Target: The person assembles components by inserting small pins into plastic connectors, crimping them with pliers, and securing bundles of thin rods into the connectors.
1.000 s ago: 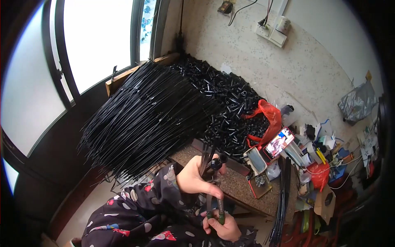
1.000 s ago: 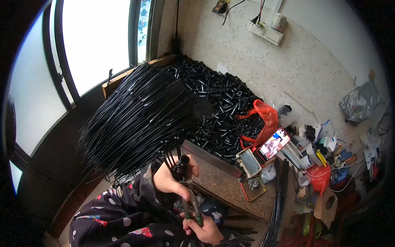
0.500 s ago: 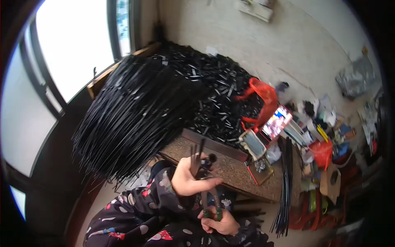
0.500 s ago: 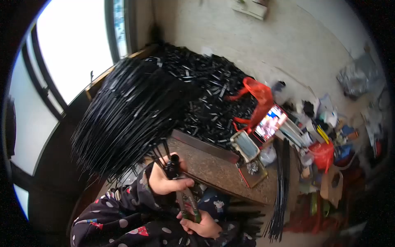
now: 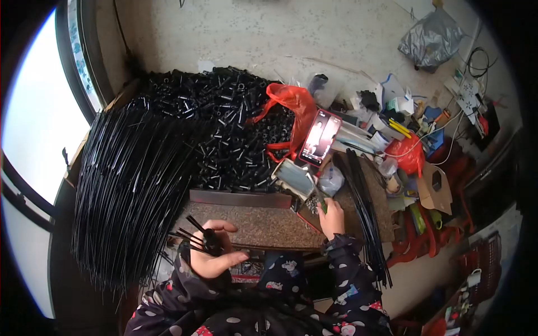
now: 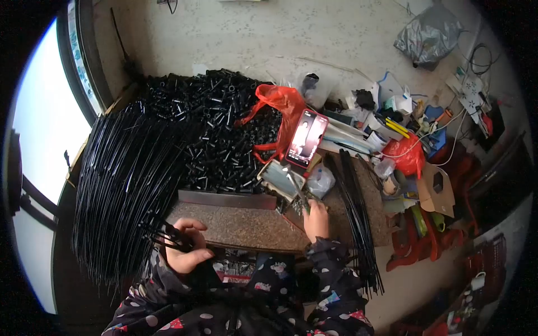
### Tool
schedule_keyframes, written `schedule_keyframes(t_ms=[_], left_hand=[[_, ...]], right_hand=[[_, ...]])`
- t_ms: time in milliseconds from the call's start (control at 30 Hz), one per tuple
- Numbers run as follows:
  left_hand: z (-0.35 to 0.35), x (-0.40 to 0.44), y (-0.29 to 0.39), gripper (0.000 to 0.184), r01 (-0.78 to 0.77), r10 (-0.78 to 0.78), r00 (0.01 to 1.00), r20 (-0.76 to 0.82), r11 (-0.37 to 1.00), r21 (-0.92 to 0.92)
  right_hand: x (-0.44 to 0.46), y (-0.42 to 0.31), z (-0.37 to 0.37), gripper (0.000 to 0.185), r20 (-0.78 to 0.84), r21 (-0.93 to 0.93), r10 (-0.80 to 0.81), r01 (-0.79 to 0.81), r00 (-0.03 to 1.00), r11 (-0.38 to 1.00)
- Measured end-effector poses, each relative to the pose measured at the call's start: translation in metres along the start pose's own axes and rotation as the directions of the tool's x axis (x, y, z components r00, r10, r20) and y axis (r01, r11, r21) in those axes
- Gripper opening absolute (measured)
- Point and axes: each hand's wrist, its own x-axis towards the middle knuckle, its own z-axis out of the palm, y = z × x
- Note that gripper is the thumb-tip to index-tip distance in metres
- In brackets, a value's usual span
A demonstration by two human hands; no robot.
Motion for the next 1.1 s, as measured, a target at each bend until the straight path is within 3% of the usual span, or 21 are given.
schedule_keyframes(t_ms=[167, 533, 833, 1100], left_hand=[[0.003, 0.008, -0.010, 0.045, 0.018, -0.017, 0.999, 0.039, 1.000, -0.024], [0.010, 0.012, -0.009, 0.039, 0.041, -0.040, 0.999, 0.035, 0.999, -0.029], [0.005, -0.008, 0.010, 0.036, 0.003, -0.003, 1.000, 0.028, 1.000, 0.004], [0.009, -0.017, 0.021, 0.032, 0.060, -0.060, 0.997, 0.048, 0.998, 0.013]], right_hand=[[0.014, 0.008, 0.002, 0.025, 0.154, -0.078, -0.075, 0.088, 0.985, 0.993], [0.017, 0.016, 0.001, 0.031, 0.219, -0.093, -0.219, 0.244, 0.951, 0.965], [0.021, 0.017, -0.002, 0.030, 0.246, -0.080, -0.222, 0.248, 0.943, 0.965], [0.021, 0.022, 0.005, 0.028, 0.214, -0.051, -0.207, 0.223, 0.954, 0.973]])
